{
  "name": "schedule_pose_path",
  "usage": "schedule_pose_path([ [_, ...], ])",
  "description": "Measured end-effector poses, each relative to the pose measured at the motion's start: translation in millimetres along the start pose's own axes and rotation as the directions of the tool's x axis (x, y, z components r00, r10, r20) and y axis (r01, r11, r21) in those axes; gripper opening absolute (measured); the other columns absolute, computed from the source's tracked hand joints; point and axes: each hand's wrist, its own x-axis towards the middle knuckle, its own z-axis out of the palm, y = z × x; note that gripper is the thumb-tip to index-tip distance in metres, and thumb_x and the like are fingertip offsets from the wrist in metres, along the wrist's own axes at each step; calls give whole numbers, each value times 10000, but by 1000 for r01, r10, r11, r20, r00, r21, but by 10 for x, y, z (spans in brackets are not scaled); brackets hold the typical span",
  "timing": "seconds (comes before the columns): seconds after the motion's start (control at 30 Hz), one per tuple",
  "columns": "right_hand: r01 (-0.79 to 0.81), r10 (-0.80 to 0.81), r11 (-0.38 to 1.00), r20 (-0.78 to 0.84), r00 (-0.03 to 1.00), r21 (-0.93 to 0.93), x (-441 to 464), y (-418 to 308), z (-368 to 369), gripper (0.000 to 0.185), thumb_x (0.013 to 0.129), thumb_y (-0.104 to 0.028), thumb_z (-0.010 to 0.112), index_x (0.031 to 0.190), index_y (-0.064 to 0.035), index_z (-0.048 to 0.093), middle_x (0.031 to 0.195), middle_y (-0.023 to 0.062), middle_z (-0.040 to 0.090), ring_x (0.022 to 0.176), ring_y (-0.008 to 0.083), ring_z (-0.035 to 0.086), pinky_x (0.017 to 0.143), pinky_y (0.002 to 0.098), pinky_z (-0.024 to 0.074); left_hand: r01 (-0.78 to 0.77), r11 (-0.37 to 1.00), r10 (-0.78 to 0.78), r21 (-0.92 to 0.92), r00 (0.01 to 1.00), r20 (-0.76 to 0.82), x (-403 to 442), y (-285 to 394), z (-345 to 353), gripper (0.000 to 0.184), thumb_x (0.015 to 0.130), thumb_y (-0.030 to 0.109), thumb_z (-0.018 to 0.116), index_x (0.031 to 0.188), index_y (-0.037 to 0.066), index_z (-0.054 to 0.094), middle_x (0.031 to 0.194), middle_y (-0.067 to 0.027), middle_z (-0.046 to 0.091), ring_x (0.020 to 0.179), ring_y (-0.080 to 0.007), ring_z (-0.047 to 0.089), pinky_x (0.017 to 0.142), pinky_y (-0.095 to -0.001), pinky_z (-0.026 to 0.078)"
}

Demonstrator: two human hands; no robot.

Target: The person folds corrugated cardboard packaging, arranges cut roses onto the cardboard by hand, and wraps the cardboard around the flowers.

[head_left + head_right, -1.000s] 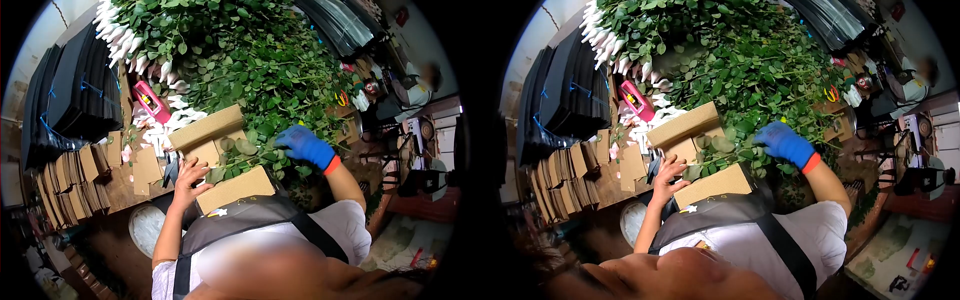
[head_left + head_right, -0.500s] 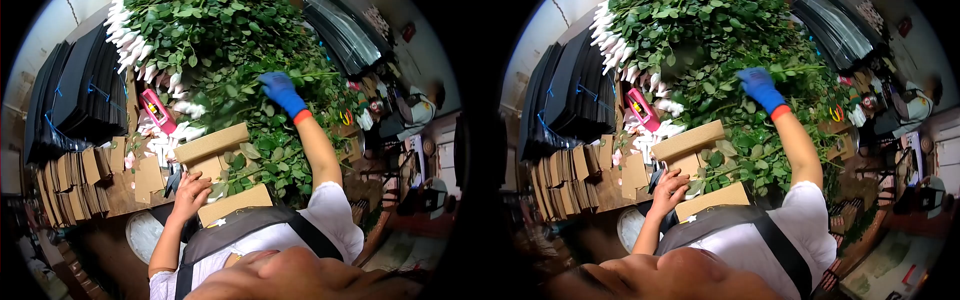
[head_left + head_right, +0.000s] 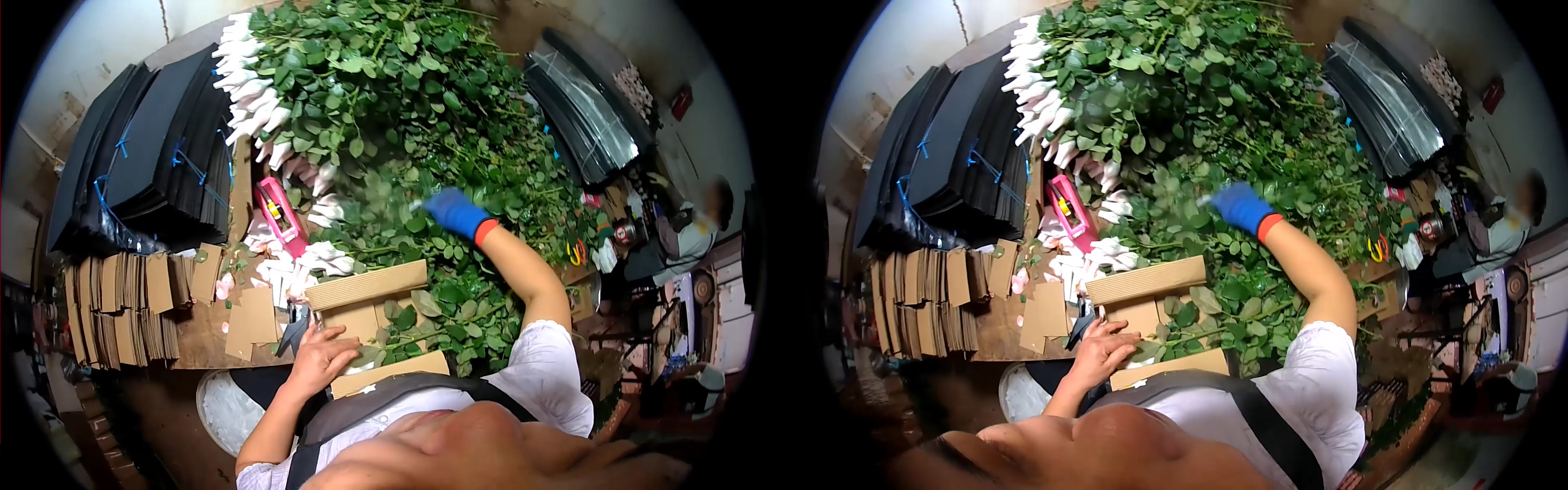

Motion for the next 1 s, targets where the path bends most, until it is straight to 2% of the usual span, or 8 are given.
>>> schedule_pose_path([
  [0.2,-81,96,993,-179,979,90,156,15,-1278,313,890,-260,612,1172,-129,649,1002,112,727,933,334,705,793,464,557,-12,1000,14,27,998,-66,-18,-90,112,203,818,300,803,976,173,798,1038,35,762,1167,-222,639,1090,-528,359],
  [0.27,-32,32,999,-837,546,17,212,-5,-1833,390,819,-215,659,1198,-139,610,1059,69,662,988,281,635,889,418,511,-16,1000,17,25,998,-63,-4,-89,101,194,815,315,802,959,184,799,1029,42,762,1155,-220,644,1078,-534,358],
  [0.37,-262,-164,940,-963,214,-219,697,140,-2393,420,867,-156,589,1285,-199,591,1267,62,589,1192,269,534,1042,401,435,-17,1000,18,15,999,-46,20,-116,112,169,823,320,786,939,198,798,1021,55,763,1139,-218,648,1064,-529,350],
  [0.5,-279,-101,933,-910,403,-227,1079,329,-2613,278,835,-144,600,1104,-180,660,1338,78,572,1254,305,512,1065,426,410,-39,999,39,1,998,-56,8,-146,127,173,817,311,789,947,198,801,1019,54,761,1138,-217,647,1051,-503,364],
  [0.67,453,-431,822,-897,99,-345,510,-140,-3038,232,801,-92,631,1026,-149,636,1057,102,676,942,348,654,816,429,545,-85,996,87,25,990,-115,13,-144,153,174,810,304,790,942,191,799,998,37,760,1108,-229,651,1018,-474,395],
  [0.8,419,-727,687,-552,408,-594,-655,-1077,-2905,91,845,-221,624,889,-169,563,712,15,552,628,192,628,502,356,493,-142,989,146,35,976,-163,20,-110,107,165,814,291,781,913,160,789,954,-6,756,986,-244,664,921,-422,460],
  [0.9,423,-692,708,-675,257,-565,-1314,-1296,-2504,260,844,-190,606,1099,-172,557,699,-12,484,560,153,528,475,311,396,-139,976,134,-167,990,-41,-25,-474,335,295,853,258,771,1099,119,688,1028,-64,720,913,-206,670,786,-374,519],
  [1.0,463,-583,811,-556,592,-357,-1895,-1344,-2232,262,888,-185,585,1150,-165,585,720,44,549,602,203,600,439,367,427,-33,773,56,-633,998,17,-65,-665,494,324,928,241,688,1203,105,583,1052,-73,645,893,-214,634,785,-352,531],
])
